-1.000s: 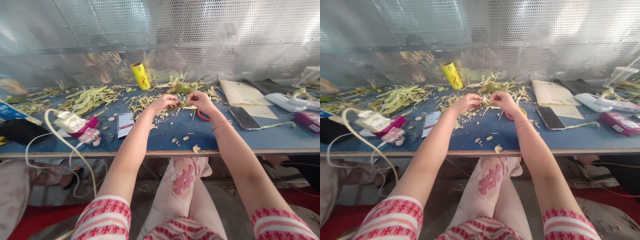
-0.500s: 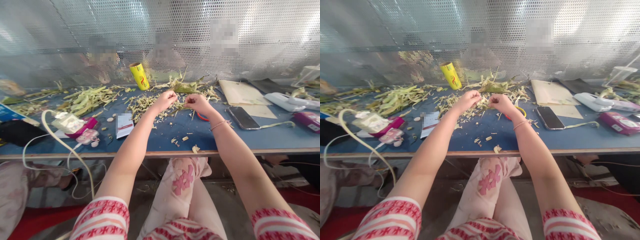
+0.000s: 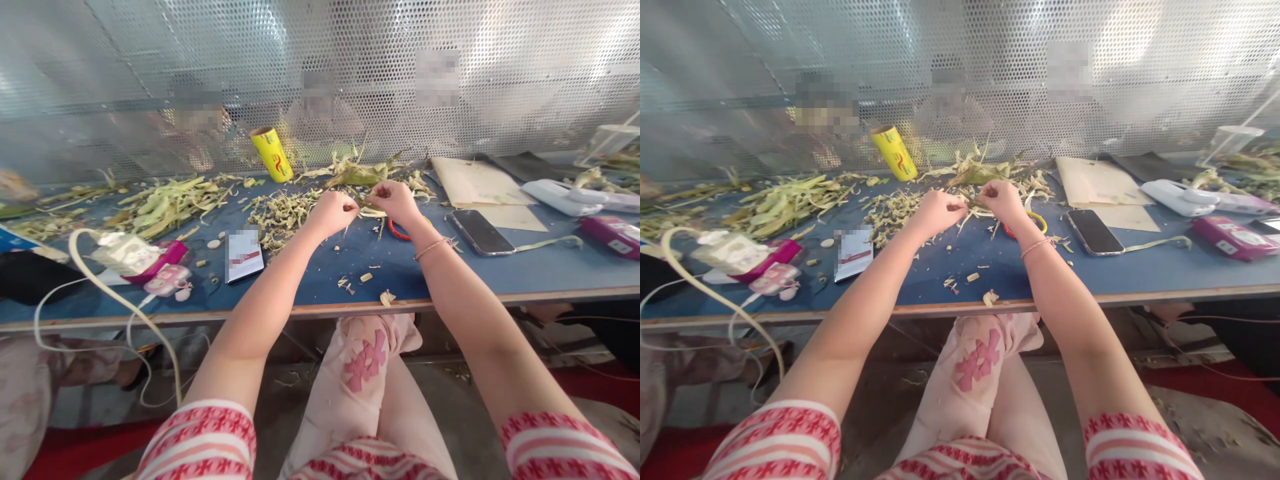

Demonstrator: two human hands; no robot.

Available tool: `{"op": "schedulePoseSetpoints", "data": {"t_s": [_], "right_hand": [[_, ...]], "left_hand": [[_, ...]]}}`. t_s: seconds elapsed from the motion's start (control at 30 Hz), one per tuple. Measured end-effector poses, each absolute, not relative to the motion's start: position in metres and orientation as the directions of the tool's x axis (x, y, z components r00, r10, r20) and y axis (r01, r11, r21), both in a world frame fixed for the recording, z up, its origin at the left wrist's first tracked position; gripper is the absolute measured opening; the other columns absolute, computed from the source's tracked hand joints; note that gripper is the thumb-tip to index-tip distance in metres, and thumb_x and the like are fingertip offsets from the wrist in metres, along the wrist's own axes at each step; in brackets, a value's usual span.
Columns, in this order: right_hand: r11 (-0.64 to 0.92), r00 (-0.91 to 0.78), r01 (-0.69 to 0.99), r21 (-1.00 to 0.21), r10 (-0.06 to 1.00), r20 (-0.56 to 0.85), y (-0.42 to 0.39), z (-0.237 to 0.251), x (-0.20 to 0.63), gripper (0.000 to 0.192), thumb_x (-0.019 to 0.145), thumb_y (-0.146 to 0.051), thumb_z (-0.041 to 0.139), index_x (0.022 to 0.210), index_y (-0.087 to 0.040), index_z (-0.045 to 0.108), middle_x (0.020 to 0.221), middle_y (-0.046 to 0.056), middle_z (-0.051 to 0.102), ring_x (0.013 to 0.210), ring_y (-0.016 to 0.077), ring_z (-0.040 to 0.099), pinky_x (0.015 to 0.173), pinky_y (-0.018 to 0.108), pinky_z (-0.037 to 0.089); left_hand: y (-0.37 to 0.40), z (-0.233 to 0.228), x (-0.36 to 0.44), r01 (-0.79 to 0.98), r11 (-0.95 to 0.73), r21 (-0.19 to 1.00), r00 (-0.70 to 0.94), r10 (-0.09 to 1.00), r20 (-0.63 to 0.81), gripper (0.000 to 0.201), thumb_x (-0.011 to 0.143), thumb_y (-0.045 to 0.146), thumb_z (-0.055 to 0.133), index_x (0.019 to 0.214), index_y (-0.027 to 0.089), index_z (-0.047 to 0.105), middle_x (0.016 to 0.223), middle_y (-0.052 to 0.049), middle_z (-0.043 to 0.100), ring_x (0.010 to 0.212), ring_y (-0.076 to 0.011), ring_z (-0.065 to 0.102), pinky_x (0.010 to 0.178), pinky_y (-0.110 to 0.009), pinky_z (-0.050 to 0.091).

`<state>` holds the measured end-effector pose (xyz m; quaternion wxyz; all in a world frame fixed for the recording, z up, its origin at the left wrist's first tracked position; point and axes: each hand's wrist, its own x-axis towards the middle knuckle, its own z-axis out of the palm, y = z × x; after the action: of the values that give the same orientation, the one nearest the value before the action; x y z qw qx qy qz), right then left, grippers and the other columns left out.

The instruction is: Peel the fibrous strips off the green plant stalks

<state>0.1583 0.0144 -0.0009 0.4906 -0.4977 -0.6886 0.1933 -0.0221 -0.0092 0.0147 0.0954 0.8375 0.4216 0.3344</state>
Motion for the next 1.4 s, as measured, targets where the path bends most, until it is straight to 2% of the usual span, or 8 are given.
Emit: {"op": "schedulePoseSetpoints", "data": {"t_s": [0.2,0.33,0.43,0.53,0.63,1.0,1.2,1.4], "right_hand": [[0.421,-0.02,0.491,-0.763,0.881,0.473,0.014,0.001,0.159,0.017,0.063,-0.027,0.07,0.064,-0.017,0.057,0.061,-0.002,0.054,0.06,0.0108,0.045,0.063,0.028,0.036],[0.415,-0.028,0.507,-0.755,0.884,0.467,0.014,0.002,0.158,0.017,0.064,-0.026,0.07,0.065,-0.017,0.057,0.062,-0.002,0.054,0.06,0.0106,0.045,0.062,0.028,0.035],[0.413,-0.012,0.504,-0.759,0.881,0.472,0.014,0.002,0.158,0.016,0.064,-0.025,0.069,0.065,-0.016,0.056,0.06,-0.003,0.052,0.06,0.0103,0.045,0.062,0.027,0.035],[0.414,0.0,0.493,-0.765,0.88,0.475,0.014,0.002,0.158,0.016,0.064,-0.025,0.07,0.065,-0.017,0.056,0.059,-0.003,0.052,0.059,0.0099,0.044,0.062,0.027,0.034],[0.412,0.005,0.484,-0.772,0.881,0.474,0.013,0.003,0.158,0.017,0.063,-0.025,0.07,0.064,-0.017,0.054,0.059,-0.004,0.051,0.058,0.0094,0.043,0.061,0.027,0.034],[0.433,-0.012,0.426,-0.794,0.881,0.473,0.015,0.001,0.158,0.017,0.062,-0.025,0.071,0.064,-0.017,0.056,0.056,-0.005,0.05,0.057,0.0088,0.041,0.062,0.028,0.035],[0.425,-0.022,0.46,-0.78,0.883,0.468,0.015,0.0,0.158,0.016,0.063,-0.024,0.071,0.064,-0.017,0.056,0.057,-0.004,0.051,0.058,0.0096,0.043,0.063,0.028,0.037],[0.436,-0.027,0.523,-0.732,0.867,0.497,0.013,0.0,0.157,0.013,0.063,-0.024,0.07,0.064,-0.017,0.058,0.06,-0.003,0.055,0.06,0.0106,0.046,0.065,0.028,0.039]], "left_hand": [[-0.009,0.018,-0.027,0.638,-0.665,0.388,0.293,0.675,0.677,0.017,0.08,0.026,0.059,0.068,0.019,0.069,0.067,-0.004,0.066,0.065,-0.0149,0.056,0.071,-0.031,0.041],[-0.001,0.014,-0.027,0.57,-0.658,0.491,0.22,0.699,0.681,0.007,0.074,0.02,0.07,0.072,0.018,0.064,0.08,-0.004,0.066,0.07,-0.0133,0.057,0.073,-0.029,0.045],[0.007,0.007,-0.025,0.505,-0.547,0.668,0.113,0.809,0.577,0.019,0.073,0.023,0.075,0.075,0.018,0.057,0.082,-0.003,0.065,0.065,-0.0109,0.057,0.069,-0.029,0.048],[0.012,0.001,-0.022,0.359,-0.355,0.863,0.092,0.934,0.346,0.02,0.081,0.028,0.069,0.081,0.018,0.052,0.081,-0.002,0.064,0.056,-0.008,0.056,0.063,-0.028,0.05],[0.014,-0.001,-0.019,0.255,-0.247,0.935,0.139,0.966,0.218,0.013,0.085,0.021,0.064,0.081,0.017,0.052,0.073,0.0,0.063,0.054,-0.0084,0.059,0.063,-0.029,0.053],[0.009,0.003,-0.018,0.335,-0.328,0.883,0.219,0.939,0.265,0.006,0.08,0.012,0.064,0.074,0.014,0.063,0.057,0.003,0.06,0.053,-0.0086,0.057,0.063,-0.026,0.05],[0.015,0.001,-0.021,0.436,-0.398,0.807,0.183,0.917,0.353,0.013,0.083,0.015,0.059,0.07,0.016,0.057,0.056,0.003,0.056,0.052,-0.0088,0.051,0.058,-0.025,0.041],[0.012,0.003,-0.019,0.407,-0.427,0.808,0.136,0.903,0.409,0.017,0.082,0.017,0.059,0.066,0.018,0.054,0.054,0.004,0.053,0.052,-0.0086,0.047,0.058,-0.024,0.038]]}}
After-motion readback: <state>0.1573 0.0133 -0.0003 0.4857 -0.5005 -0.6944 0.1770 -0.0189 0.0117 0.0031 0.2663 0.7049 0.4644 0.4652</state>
